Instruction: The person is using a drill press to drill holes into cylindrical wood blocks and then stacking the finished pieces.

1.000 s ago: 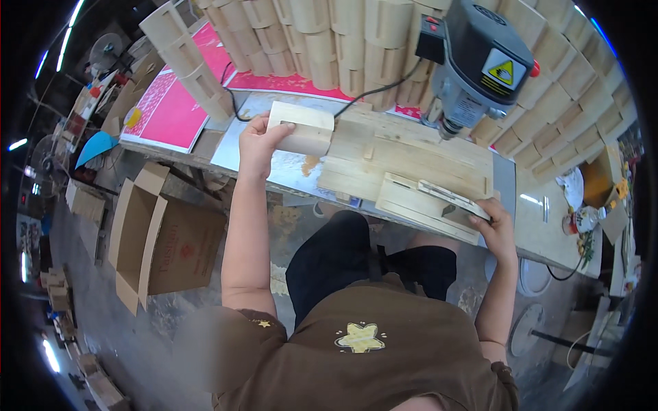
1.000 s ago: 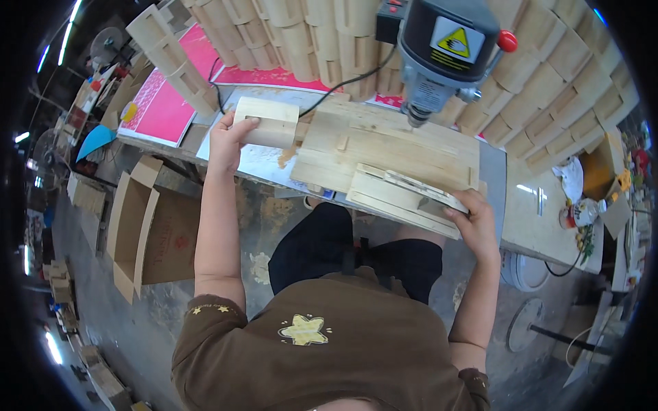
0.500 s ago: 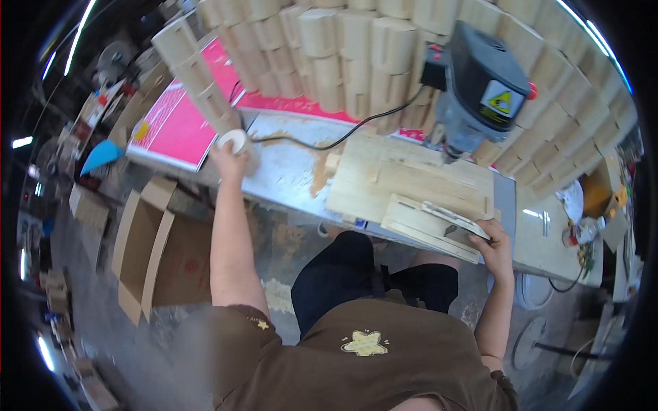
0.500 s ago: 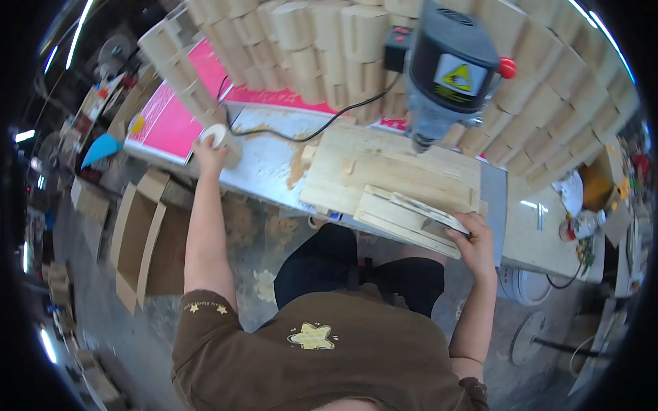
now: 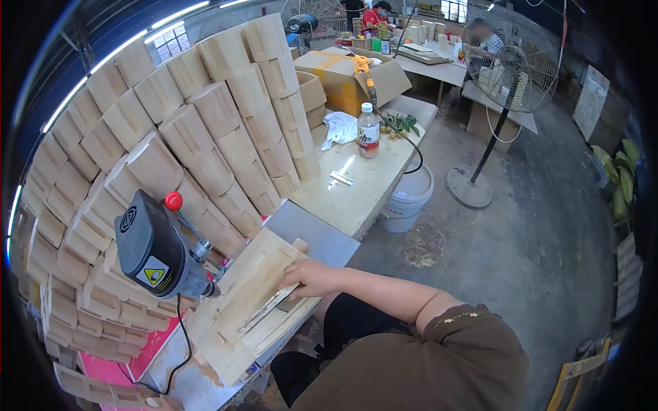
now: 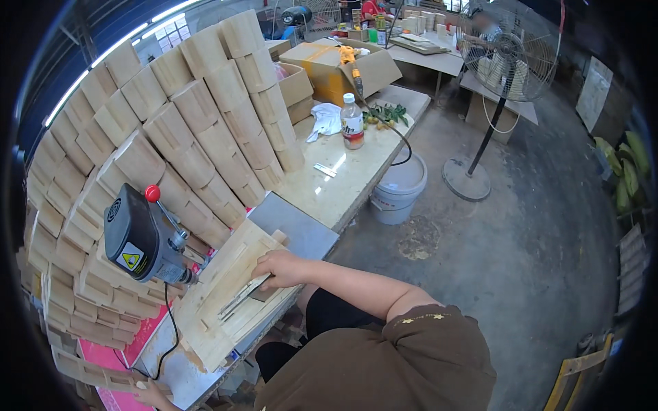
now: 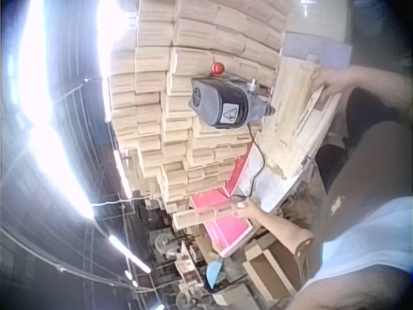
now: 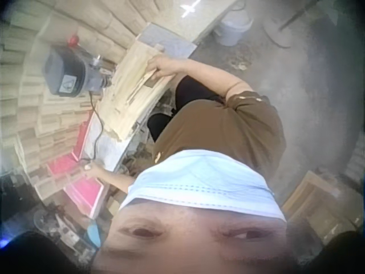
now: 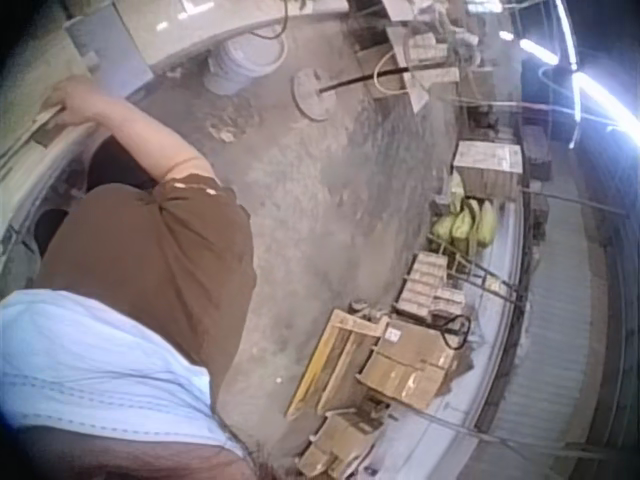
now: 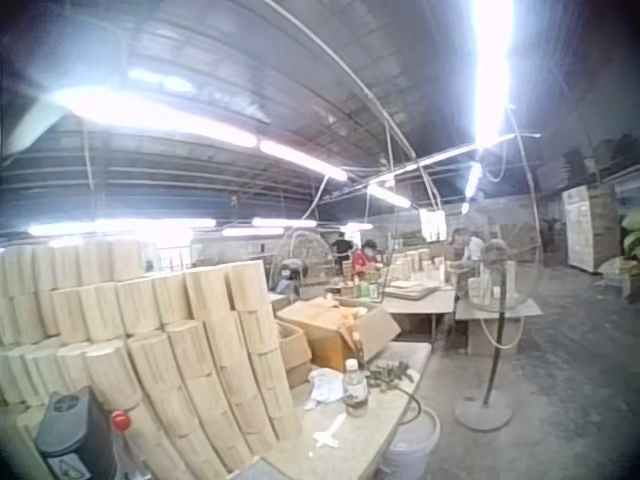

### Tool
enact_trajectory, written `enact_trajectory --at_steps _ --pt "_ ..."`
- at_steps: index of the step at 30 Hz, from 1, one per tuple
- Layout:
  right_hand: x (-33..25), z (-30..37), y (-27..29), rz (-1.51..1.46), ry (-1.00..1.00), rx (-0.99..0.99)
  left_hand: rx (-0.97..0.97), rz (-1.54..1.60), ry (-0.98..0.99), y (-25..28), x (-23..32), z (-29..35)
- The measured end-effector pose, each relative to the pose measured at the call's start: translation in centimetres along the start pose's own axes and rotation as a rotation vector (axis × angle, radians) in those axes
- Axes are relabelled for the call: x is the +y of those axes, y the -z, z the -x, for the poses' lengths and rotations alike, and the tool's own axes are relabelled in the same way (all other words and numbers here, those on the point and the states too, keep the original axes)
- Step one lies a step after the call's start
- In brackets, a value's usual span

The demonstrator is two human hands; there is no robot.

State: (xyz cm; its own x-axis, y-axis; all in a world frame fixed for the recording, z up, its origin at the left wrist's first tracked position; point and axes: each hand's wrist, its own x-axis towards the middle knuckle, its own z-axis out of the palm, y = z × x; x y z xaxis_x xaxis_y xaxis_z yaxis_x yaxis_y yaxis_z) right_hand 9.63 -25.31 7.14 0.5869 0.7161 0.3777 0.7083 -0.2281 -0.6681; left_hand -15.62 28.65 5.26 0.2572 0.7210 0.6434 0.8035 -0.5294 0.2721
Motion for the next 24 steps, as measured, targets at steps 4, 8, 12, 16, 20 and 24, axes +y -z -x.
enact_trajectory --at_steps 4,8,12,16,20,24 --pt "-0.2 -0.4 -0.2 -0.011 -0.024 -0.024 0.068 0.262 -0.244 0.6 2.6 -2.5" --pt "-0.1 -0.3 -0.1 -0.004 0.019 0.012 0.158 0.497 -0.292 7.5 11.5 -1.6" --pt "-0.4 -0.9 -0.6 -0.007 0.06 -0.035 -0.144 1.267 -0.161 17.9 17.6 1.4" --pt "-0.1 -0.8 -0.2 0.001 -0.014 -0.057 -0.301 1.667 -0.79 23.8 21.8 4.7" --pt "-0.3 1.1 2.4 0.064 -0.082 -0.002 -0.789 1.937 -1.426 26.9 27.8 4.4" --pt "-2.1 -1.0 0.0 -0.024 -0.04 -0.076 -0.666 1.954 -1.414 30.7 25.6 5.3"
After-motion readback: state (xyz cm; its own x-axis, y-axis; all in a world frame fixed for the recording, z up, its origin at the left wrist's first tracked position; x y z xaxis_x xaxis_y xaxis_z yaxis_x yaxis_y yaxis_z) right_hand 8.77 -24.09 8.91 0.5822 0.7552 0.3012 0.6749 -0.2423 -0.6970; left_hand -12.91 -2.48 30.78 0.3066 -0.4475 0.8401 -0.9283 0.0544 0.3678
